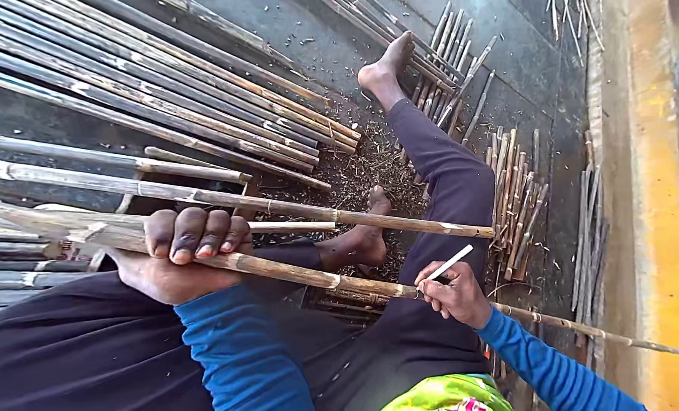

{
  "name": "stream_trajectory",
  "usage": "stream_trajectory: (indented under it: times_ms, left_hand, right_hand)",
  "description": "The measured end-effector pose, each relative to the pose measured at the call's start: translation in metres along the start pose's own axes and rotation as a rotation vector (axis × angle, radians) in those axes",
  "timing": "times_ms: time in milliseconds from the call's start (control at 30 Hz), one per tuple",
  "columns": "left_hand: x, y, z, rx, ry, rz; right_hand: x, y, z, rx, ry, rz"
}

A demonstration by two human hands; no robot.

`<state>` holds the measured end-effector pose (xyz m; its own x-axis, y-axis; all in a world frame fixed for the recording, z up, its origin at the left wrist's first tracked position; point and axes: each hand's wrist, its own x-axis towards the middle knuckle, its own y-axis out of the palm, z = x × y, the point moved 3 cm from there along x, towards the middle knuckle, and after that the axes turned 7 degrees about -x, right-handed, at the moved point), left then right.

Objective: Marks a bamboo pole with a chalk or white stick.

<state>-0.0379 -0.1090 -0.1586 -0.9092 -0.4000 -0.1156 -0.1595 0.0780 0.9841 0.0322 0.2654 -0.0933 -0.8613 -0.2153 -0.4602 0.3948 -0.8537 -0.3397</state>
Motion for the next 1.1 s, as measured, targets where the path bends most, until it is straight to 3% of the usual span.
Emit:
stream_trajectory:
  times_ms: [100,267,333,433,533,600,700,867,1000,1100]
  left_hand:
    - [0.007,-0.016,0.004,-0.284,-0.069,0.334]
    - [0.013,-0.014,0.006,-0.46,-0.148,0.502]
    - [0.01,-0.009,0.007,-0.41,-0.029,0.414]
    - [0.005,0.007,0.001,0.078,0.288,-0.117]
    - [-0.004,0.013,-0.007,0.486,0.266,-0.461]
    - [-0.01,0.013,-0.01,0.468,0.174,-0.484]
    - [-0.013,0.012,-0.012,0.332,0.097,-0.448]
    - [-0.012,0.016,-0.013,0.09,0.068,-0.208]
    - [-0.012,0.012,-0.013,-0.023,0.067,-0.217]
    - [-0.011,0.003,-0.013,0.066,0.048,-0.317]
  right_hand:
    - [-0.017,0.006,-0.001,0.032,0.044,-0.074]
    - [-0.029,0.017,0.001,0.082,0.075,-0.253]
    - [-0.025,0.019,0.006,0.143,0.194,-0.239]
    - [-0.019,0.016,0.011,0.34,0.331,-0.231]
    - [-0.022,0.012,0.012,0.456,0.27,-0.335]
    - [-0.023,0.013,0.012,0.415,0.157,-0.326]
    - [-0.015,0.026,0.027,0.197,-0.115,-0.157]
    - [0.019,0.062,0.065,-0.06,-0.381,-0.029]
    - [0.045,0.071,0.077,-0.065,-0.479,-0.022]
    - [0.049,0.078,0.07,-0.095,-0.592,-0.005]
